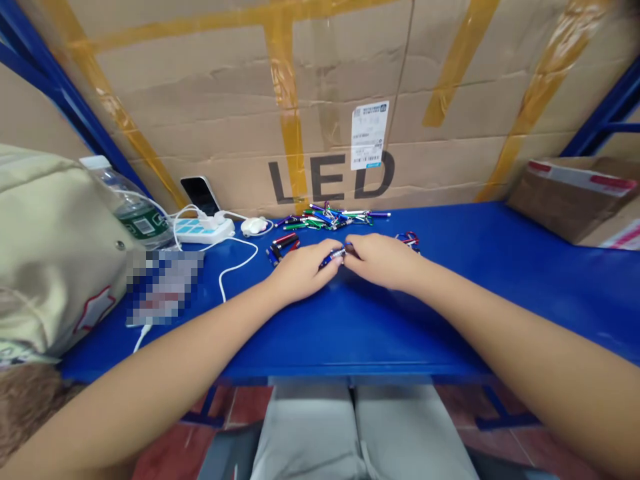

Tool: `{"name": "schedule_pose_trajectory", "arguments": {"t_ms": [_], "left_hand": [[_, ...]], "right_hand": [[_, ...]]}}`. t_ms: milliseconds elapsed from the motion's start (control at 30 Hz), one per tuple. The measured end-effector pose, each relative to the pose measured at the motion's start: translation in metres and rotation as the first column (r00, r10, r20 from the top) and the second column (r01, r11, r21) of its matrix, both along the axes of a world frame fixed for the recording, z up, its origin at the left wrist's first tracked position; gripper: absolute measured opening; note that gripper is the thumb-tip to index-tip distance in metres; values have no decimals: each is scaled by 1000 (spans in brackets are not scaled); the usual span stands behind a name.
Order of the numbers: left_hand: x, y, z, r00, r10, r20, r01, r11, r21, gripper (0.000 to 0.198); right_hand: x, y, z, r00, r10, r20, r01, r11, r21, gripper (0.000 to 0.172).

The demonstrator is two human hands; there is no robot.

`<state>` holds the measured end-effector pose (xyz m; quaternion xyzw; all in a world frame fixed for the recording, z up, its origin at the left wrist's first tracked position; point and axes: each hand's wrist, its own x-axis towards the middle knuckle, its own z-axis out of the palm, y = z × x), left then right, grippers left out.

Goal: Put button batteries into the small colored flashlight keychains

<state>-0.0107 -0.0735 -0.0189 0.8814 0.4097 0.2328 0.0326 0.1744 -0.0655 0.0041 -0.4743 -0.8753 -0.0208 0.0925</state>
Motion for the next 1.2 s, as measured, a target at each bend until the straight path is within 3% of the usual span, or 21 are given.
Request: {"name": "schedule_pose_trajectory", "arguments": {"t_ms": [100,233,467,600,900,1067,1133,1200], "left_hand": [[1,-2,1,1000,13,-27,-12,1000,21,27],[2,-5,2,995,56,-83,-52,997,54,29],[1,-4,2,978,112,-175,-93,989,113,31],[3,-5,3,964,147,-223,-117,983,140,30],[15,-15,3,878,246,-410,-121,944,308,31],[16,-18,4,893,231,-386,-123,951,284,32],[14,-18,7,896,273,-350,-173,941,291,34],[10,-18,10,891,305,-336,-209,933,292,35]], "right_hand": [[2,-3,1,999,34,-14,-33,999,32,35],[0,1,0,999,-19,34,20,999,-33,35],[-5,-1,-5,998,-41,51,38,998,44,33],[-7,-3,-4,998,-42,38,41,999,24,31],[-6,9,-10,946,-27,-322,-41,978,-204,20],[7,14,11,881,-125,-456,47,983,-178,23],[26,18,22,894,-185,-409,146,982,-124,25],[50,22,31,930,-263,-255,232,962,-146,23]]}}
